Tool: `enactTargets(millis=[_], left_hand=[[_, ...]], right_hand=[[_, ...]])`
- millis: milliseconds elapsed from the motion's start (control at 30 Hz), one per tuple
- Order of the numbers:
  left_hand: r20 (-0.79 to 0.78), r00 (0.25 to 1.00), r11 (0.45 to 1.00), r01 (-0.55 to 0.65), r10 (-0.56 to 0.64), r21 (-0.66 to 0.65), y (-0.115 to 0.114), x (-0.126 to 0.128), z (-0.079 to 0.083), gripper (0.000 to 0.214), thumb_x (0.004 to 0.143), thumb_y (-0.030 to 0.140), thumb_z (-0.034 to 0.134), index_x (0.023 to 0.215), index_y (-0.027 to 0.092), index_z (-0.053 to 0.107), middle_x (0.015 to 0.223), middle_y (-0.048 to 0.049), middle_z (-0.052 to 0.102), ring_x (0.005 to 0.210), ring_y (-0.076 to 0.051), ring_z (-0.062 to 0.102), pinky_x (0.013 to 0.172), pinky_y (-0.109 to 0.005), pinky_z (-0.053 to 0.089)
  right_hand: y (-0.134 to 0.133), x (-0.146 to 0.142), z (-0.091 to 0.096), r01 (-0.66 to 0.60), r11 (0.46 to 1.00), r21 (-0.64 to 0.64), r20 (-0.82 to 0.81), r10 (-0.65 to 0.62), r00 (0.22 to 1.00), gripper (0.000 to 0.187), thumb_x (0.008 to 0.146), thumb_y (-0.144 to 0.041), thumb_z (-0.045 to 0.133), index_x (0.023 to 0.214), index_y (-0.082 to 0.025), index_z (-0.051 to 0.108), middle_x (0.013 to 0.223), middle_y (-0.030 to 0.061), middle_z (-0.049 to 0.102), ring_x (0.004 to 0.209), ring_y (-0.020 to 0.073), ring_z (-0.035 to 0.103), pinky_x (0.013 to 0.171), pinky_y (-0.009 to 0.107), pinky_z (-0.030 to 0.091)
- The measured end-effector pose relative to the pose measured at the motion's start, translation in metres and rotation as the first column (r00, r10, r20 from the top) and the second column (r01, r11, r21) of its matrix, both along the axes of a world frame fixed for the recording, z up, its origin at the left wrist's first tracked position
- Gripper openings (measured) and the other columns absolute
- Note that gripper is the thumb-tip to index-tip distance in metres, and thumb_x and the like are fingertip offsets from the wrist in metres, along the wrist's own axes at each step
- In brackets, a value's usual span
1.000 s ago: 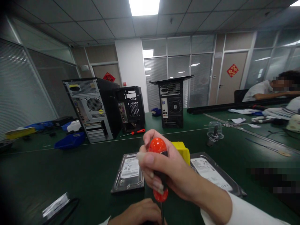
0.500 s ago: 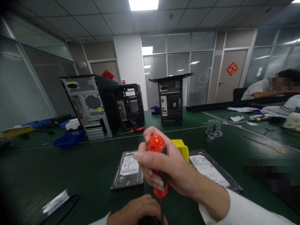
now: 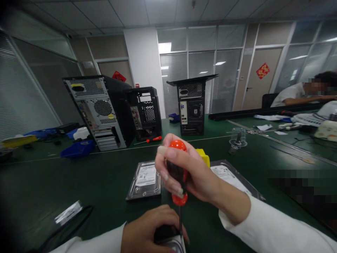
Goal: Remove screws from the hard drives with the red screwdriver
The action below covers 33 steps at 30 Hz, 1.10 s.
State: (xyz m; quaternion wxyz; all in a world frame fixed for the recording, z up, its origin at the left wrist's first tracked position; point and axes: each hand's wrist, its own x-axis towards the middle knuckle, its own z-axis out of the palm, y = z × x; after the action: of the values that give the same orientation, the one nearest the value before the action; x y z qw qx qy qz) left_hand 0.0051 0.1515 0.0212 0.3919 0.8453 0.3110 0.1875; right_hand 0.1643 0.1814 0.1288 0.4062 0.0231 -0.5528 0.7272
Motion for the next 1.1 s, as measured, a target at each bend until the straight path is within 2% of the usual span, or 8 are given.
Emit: enactTargets(millis=[200,367,467,567,700,867,1000,1100], left_hand=[[0.002,1.0,1.0,0.0,0.0,-0.008,-0.002,0.001,0.005,0.028,0.076,0.032,0.072,0.102,0.021,0.069,0.1,-0.0019,0.068,0.095,-0.019,0.058,0.084,-0.027,0.041],[0.002,1.0,1.0,0.024,-0.024,-0.002,0.0001,0.002,0.0047,0.028,0.077,0.031,0.071,0.103,0.023,0.069,0.102,-0.0016,0.068,0.097,-0.019,0.058,0.087,-0.027,0.041],[-0.008,1.0,1.0,0.023,-0.023,-0.002,0.0005,0.0012,0.004,0.028,0.077,0.031,0.071,0.104,0.024,0.069,0.101,-0.0013,0.068,0.097,-0.019,0.058,0.086,-0.027,0.041],[-0.015,1.0,1.0,0.024,-0.024,-0.003,0.0006,0.0002,0.0023,0.028,0.077,0.032,0.071,0.104,0.024,0.068,0.101,-0.0008,0.068,0.096,-0.019,0.057,0.084,-0.027,0.041],[-0.002,1.0,1.0,0.018,-0.018,-0.007,0.0009,0.0002,0.0012,0.028,0.077,0.033,0.071,0.104,0.024,0.068,0.102,-0.0006,0.068,0.097,-0.018,0.057,0.085,-0.027,0.041],[0.001,1.0,1.0,0.016,-0.016,-0.022,0.0005,0.0014,0.0055,0.027,0.076,0.03,0.072,0.102,0.022,0.069,0.102,-0.0014,0.068,0.097,-0.019,0.057,0.086,-0.027,0.041],[0.003,1.0,1.0,-0.002,0.002,-0.018,0.0006,0.0005,0.0056,0.029,0.075,0.031,0.073,0.102,0.021,0.069,0.102,-0.0017,0.068,0.096,-0.019,0.058,0.084,-0.028,0.041],[-0.01,1.0,1.0,0.003,-0.003,-0.013,0.0002,-0.0003,0.003,0.029,0.075,0.032,0.073,0.103,0.022,0.068,0.102,-0.0013,0.068,0.096,-0.019,0.057,0.084,-0.027,0.041]], right_hand=[[-0.0005,0.001,0.0006,-0.023,1.0,-0.004,0.026,0.023,0.999,0.045,0.094,-0.049,0.026,0.094,-0.016,0.057,0.062,-0.0014,0.046,0.044,0.0042,0.042,0.042,0.015,0.036],[-0.0015,0.0004,0.0007,0.003,1.0,0.011,0.008,-0.003,1.0,0.026,0.087,-0.04,0.051,0.083,-0.015,0.054,0.076,0.0007,0.052,0.058,0.0073,0.054,0.051,0.019,0.048],[-0.001,0.0003,0.0004,-0.007,1.0,0.018,-0.005,0.007,1.0,0.018,0.082,-0.031,0.059,0.082,-0.019,0.047,0.069,-0.0036,0.052,0.045,0.0038,0.048,0.042,0.014,0.042],[-0.0003,0.0011,0.0004,-0.029,1.0,0.006,0.008,0.029,1.0,0.018,0.087,-0.038,0.052,0.088,-0.021,0.046,0.059,-0.0063,0.046,0.037,0.0018,0.035,0.036,0.01,0.031],[0.0006,0.0015,-0.0004,-0.031,0.999,0.01,0.036,0.031,0.999,0.041,0.094,-0.045,0.028,0.096,-0.014,0.055,0.067,0.0004,0.047,0.05,0.006,0.046,0.047,0.017,0.04],[0.0013,0.0004,-0.0045,-0.026,0.999,0.021,0.04,0.026,0.999,0.023,0.088,-0.038,0.049,0.091,-0.016,0.054,0.083,0.002,0.05,0.063,0.0083,0.054,0.054,0.021,0.049],[0.0013,0.0003,-0.0043,-0.01,0.999,0.041,0.016,0.01,1.0,0.014,0.084,-0.027,0.058,0.087,-0.022,0.045,0.068,-0.006,0.049,0.038,0.0004,0.037,0.038,0.011,0.035],[0.0017,0.0003,-0.0018,-0.008,1.0,0.03,0.026,0.007,1.0,0.019,0.089,-0.04,0.047,0.094,-0.022,0.048,0.061,-0.0063,0.043,0.038,0.0011,0.032,0.038,0.011,0.031]])
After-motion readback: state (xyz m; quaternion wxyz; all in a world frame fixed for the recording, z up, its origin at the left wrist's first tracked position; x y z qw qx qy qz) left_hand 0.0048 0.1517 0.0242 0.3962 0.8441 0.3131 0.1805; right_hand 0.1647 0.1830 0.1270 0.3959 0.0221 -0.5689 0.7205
